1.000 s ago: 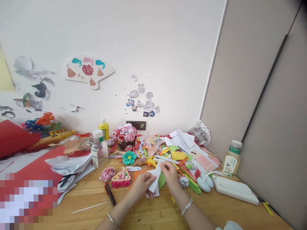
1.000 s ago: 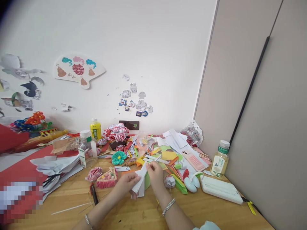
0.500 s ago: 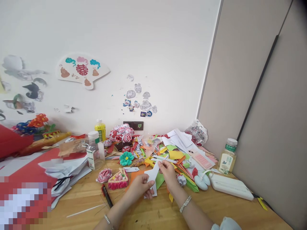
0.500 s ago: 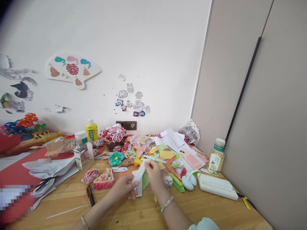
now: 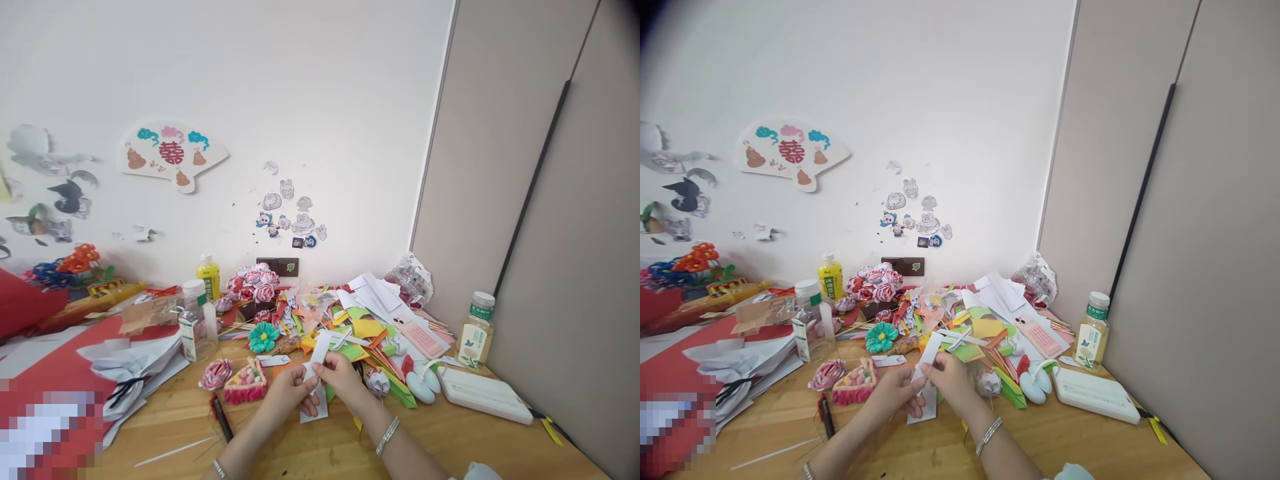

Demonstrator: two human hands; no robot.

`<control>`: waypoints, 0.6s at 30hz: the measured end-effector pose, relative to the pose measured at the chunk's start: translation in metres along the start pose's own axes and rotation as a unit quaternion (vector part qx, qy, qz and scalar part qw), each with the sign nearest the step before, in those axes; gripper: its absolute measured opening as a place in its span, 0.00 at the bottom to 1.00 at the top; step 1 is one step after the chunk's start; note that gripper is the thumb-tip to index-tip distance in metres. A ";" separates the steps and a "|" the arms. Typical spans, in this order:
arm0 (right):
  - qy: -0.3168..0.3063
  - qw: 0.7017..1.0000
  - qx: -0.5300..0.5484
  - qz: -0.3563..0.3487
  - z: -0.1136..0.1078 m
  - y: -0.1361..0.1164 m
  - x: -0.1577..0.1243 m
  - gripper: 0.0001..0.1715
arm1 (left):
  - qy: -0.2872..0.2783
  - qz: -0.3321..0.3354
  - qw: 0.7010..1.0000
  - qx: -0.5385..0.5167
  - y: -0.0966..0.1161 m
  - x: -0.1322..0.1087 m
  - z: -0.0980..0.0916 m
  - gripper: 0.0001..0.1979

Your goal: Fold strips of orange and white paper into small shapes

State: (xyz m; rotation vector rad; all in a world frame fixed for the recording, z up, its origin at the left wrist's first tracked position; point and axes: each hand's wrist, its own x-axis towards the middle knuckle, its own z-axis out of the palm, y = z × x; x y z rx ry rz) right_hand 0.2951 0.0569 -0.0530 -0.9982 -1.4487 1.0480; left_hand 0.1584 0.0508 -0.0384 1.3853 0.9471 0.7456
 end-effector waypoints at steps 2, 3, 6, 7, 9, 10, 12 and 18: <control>0.017 0.999 -0.028 -0.006 0.000 0.005 0.001 0.16 | -0.011 -0.009 1.000 -0.012 0.002 -0.001 -0.001 0.21; 0.018 0.999 -0.029 -0.006 0.000 0.006 0.002 0.16 | -0.020 -0.016 0.999 -0.019 0.003 -0.001 -0.002 0.22; 0.007 1.000 -0.018 -0.004 -0.001 0.007 0.003 0.16 | -0.048 -0.034 0.998 -0.038 0.007 -0.004 -0.005 0.23; 0.002 1.000 -0.012 -0.003 -0.001 0.006 0.002 0.16 | -0.053 -0.037 0.997 -0.039 0.008 -0.004 -0.006 0.22; -0.008 1.000 -0.002 -0.002 -0.001 0.005 0.001 0.15 | -0.060 -0.038 0.997 -0.034 0.010 -0.006 -0.008 0.22; -0.014 1.000 0.003 -0.003 -0.001 0.005 0.001 0.15 | -0.060 -0.037 0.997 -0.031 0.010 -0.006 -0.008 0.23; -0.019 1.000 0.011 -0.007 -0.001 0.005 0.000 0.14 | -0.058 -0.034 0.997 -0.027 0.010 -0.006 -0.008 0.23; -0.006 1.000 -0.004 -0.014 -0.001 0.005 0.002 0.14 | -0.037 -0.040 0.998 -0.012 0.009 -0.005 -0.006 0.24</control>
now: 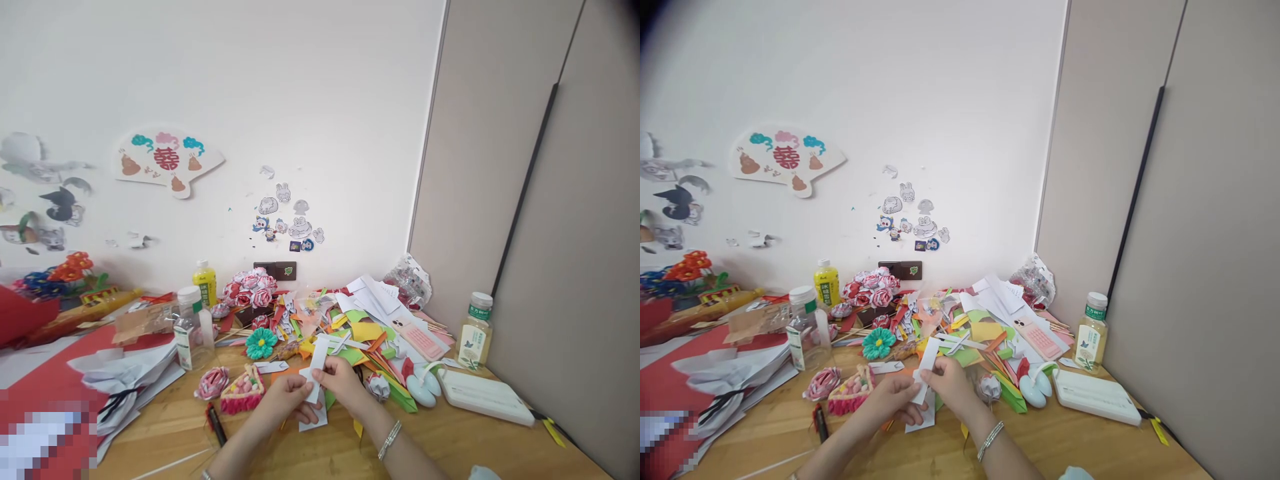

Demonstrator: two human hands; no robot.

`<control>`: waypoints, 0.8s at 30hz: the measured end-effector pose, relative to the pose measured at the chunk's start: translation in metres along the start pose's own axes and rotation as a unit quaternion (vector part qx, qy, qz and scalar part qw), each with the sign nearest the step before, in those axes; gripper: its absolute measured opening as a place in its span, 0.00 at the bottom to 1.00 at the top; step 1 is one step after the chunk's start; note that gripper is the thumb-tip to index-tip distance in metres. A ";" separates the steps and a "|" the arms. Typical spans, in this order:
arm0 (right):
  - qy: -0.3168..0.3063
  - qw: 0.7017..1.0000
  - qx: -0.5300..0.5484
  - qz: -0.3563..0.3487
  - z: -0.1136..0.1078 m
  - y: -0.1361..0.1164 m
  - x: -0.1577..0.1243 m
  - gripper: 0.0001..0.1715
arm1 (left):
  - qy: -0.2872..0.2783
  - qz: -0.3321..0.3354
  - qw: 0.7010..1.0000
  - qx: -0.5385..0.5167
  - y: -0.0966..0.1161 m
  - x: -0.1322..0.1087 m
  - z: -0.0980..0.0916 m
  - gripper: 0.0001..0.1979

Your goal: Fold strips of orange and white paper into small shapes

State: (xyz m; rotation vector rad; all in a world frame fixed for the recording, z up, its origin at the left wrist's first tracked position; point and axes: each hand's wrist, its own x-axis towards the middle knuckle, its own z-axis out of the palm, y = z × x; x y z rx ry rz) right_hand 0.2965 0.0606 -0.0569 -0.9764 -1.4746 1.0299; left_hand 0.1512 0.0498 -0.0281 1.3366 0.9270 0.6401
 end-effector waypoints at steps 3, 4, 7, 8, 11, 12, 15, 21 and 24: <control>-0.002 1.000 -0.008 0.000 0.000 0.000 0.000 0.13 | 0.014 -0.003 1.000 0.005 0.000 0.000 0.001 0.25; -0.003 1.000 -0.010 0.002 0.000 0.000 0.000 0.13 | 0.017 -0.005 1.000 0.007 0.000 0.000 0.002 0.25; 0.001 1.000 -0.022 0.002 -0.001 0.001 -0.001 0.13 | 0.016 -0.011 1.000 0.004 -0.002 0.000 0.003 0.24; 0.002 1.000 -0.028 0.002 -0.001 0.002 -0.001 0.13 | 0.014 -0.016 1.000 0.003 -0.003 0.000 0.003 0.24; 0.007 0.999 -0.043 0.008 -0.001 0.005 -0.001 0.14 | 0.010 -0.034 0.999 0.002 -0.005 0.001 0.004 0.24; 0.008 0.999 -0.046 0.010 -0.001 0.005 -0.001 0.14 | 0.009 -0.036 0.999 0.002 -0.006 0.001 0.004 0.24; 0.008 0.999 -0.045 0.014 0.000 0.006 0.000 0.14 | 0.011 -0.023 1.000 0.003 -0.008 0.003 0.003 0.24; 0.007 0.999 -0.038 0.017 0.000 0.006 0.000 0.14 | 0.022 -0.002 1.000 0.012 -0.012 0.007 0.002 0.24; 0.008 0.999 -0.040 0.007 0.000 0.007 0.000 0.14 | 0.032 0.004 0.999 0.014 -0.013 0.009 0.002 0.24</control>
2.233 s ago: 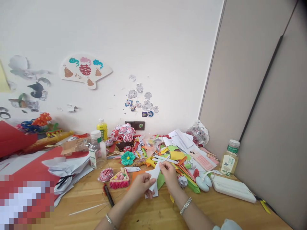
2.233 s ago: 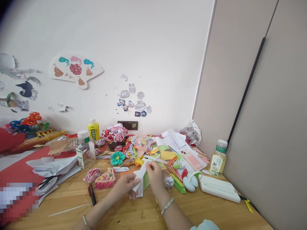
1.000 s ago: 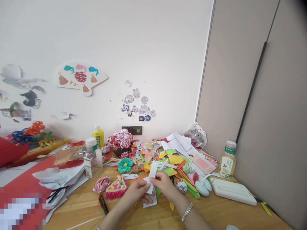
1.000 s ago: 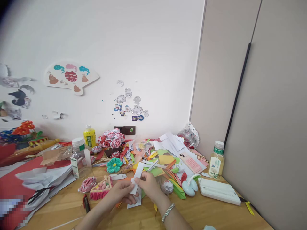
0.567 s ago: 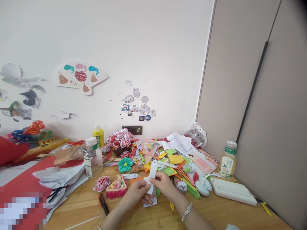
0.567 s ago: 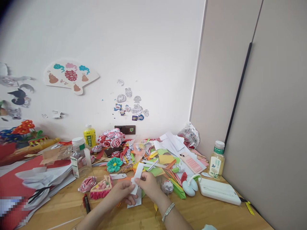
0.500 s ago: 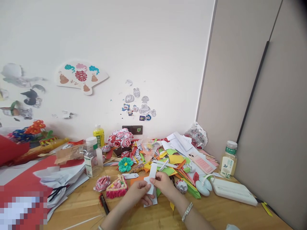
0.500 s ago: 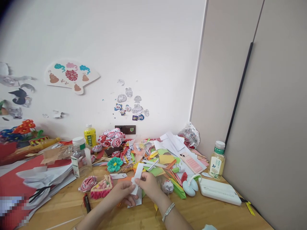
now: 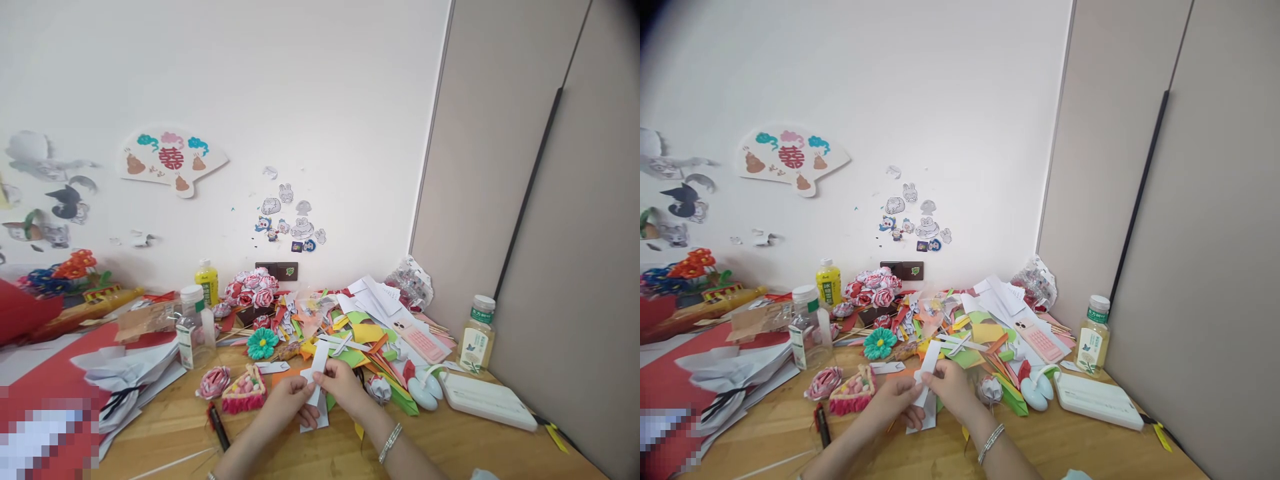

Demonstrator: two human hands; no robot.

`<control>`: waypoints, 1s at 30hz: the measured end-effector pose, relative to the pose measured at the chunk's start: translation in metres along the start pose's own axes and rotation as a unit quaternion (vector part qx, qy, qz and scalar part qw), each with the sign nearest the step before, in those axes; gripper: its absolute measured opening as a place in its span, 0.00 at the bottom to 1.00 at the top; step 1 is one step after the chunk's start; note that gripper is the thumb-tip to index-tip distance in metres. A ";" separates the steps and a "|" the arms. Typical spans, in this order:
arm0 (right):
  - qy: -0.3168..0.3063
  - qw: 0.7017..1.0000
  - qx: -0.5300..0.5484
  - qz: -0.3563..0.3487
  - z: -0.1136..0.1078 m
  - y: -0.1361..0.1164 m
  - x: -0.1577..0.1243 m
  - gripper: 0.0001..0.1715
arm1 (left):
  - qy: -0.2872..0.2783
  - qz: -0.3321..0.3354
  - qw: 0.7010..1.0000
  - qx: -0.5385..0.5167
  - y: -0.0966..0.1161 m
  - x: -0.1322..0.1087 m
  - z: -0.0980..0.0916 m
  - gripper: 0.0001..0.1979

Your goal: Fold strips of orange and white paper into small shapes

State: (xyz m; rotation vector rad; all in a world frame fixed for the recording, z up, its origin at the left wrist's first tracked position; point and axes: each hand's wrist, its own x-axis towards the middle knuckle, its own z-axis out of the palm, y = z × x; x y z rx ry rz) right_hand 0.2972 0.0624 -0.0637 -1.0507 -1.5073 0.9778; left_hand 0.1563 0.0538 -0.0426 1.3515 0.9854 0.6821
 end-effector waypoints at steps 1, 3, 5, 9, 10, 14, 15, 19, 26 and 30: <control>0.001 1.000 -0.001 -0.004 0.000 0.000 0.000 0.14 | 0.003 0.006 1.000 0.001 0.000 0.000 0.000 0.24; 0.000 1.000 -0.002 -0.009 0.000 0.001 0.000 0.14 | 0.002 0.018 1.000 0.004 0.000 0.000 0.001 0.25; -0.001 1.000 0.000 -0.011 0.001 0.000 0.001 0.14 | -0.003 0.023 1.000 0.008 0.001 0.000 0.001 0.25; 0.002 1.000 0.014 -0.007 0.000 -0.004 0.000 0.13 | -0.004 0.035 0.999 0.022 0.001 -0.001 0.002 0.25; 0.001 1.000 0.020 -0.006 0.000 -0.004 0.000 0.13 | -0.004 0.040 0.999 0.026 0.001 0.000 0.002 0.24; -0.003 1.000 0.031 0.005 0.001 -0.003 0.000 0.12 | 0.000 0.047 0.998 0.042 -0.002 0.001 0.003 0.24; -0.003 1.000 0.027 0.008 0.001 -0.002 0.001 0.12 | 0.006 0.050 0.998 0.047 -0.002 0.001 0.003 0.23; 0.001 1.000 -0.002 0.010 0.002 0.003 0.001 0.11 | 0.027 0.080 0.995 0.054 -0.003 0.001 0.001 0.23; -0.031 0.999 -0.014 0.025 0.002 -0.005 -0.002 0.08 | 0.069 0.116 0.988 0.071 0.001 0.001 -0.003 0.21; -0.087 0.996 -0.002 0.019 0.005 -0.009 -0.005 0.05 | 0.094 0.114 0.988 0.039 0.004 0.002 -0.005 0.20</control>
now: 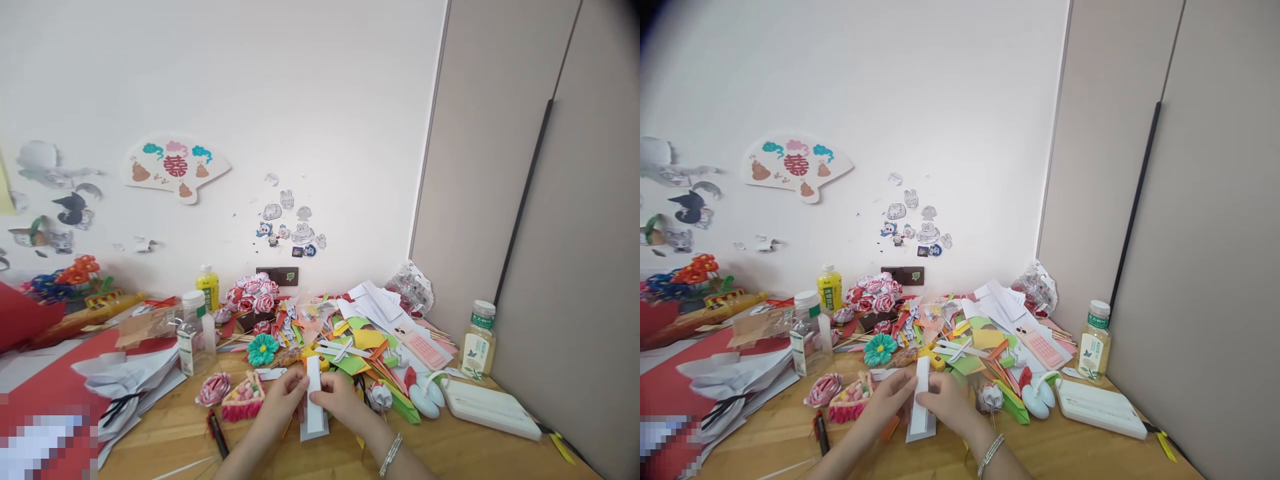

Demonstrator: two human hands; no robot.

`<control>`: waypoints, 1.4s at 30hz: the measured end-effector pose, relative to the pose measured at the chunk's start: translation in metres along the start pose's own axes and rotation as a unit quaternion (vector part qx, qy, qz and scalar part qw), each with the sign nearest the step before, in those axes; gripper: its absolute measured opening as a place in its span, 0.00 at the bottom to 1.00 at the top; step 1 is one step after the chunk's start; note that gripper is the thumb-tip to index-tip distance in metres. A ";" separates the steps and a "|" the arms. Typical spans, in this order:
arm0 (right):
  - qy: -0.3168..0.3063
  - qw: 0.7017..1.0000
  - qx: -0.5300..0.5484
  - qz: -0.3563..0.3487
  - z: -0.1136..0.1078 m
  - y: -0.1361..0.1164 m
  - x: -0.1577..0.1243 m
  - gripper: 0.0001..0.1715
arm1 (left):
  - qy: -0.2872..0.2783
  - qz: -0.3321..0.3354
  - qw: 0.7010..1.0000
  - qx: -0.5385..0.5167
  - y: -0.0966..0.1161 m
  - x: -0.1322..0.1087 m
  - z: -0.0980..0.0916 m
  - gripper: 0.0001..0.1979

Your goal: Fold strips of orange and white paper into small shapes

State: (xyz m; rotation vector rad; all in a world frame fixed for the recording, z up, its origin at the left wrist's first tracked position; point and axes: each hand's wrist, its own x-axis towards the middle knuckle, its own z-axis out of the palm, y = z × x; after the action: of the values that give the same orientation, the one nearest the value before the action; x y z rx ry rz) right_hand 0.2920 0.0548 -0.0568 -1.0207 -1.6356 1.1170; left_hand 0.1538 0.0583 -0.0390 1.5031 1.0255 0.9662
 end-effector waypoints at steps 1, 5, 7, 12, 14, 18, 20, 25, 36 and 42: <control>-0.013 1.000 -0.001 -0.006 0.001 0.000 0.000 0.05 | -0.002 0.002 1.000 -0.005 0.000 0.000 0.000 0.20; -0.045 0.998 -0.021 -0.026 0.003 -0.001 0.000 0.06 | 0.010 0.040 0.999 -0.007 0.000 0.001 -0.001 0.19; -0.044 0.997 -0.042 -0.038 0.003 -0.003 0.000 0.08 | 0.020 0.047 0.999 -0.005 0.000 0.002 -0.001 0.19; 0.041 0.965 -0.229 -0.120 0.003 -0.010 -0.002 0.16 | 0.020 0.047 0.998 0.036 0.000 -0.001 0.000 0.19; 0.072 0.934 -0.318 -0.145 0.004 -0.011 -0.004 0.16 | 0.028 0.071 0.995 0.072 0.003 -0.004 0.001 0.18; 0.077 0.900 -0.388 -0.183 0.008 -0.013 -0.008 0.14 | 0.049 0.113 0.981 0.150 0.010 -0.010 0.002 0.17; 0.069 0.904 -0.378 -0.187 0.007 -0.014 -0.009 0.14 | 0.059 0.127 0.978 0.157 0.013 -0.011 0.001 0.16; 0.088 0.938 -0.292 -0.165 0.001 -0.017 -0.007 0.16 | 0.036 0.094 0.990 0.094 0.014 -0.009 0.001 0.16; 0.095 0.992 0.049 -0.072 0.001 -0.008 0.002 0.17 | 0.036 0.122 0.986 0.107 0.005 -0.008 0.002 0.21; 0.034 0.989 0.134 -0.058 0.002 -0.012 0.001 0.18 | 0.015 0.150 0.975 0.165 0.000 -0.009 0.001 0.22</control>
State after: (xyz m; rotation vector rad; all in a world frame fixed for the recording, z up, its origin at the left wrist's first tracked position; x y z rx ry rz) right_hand 0.2885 0.0520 -0.0458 -0.7713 -1.4253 1.1732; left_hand 0.1518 0.0496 -0.0400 1.9671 1.0359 1.0653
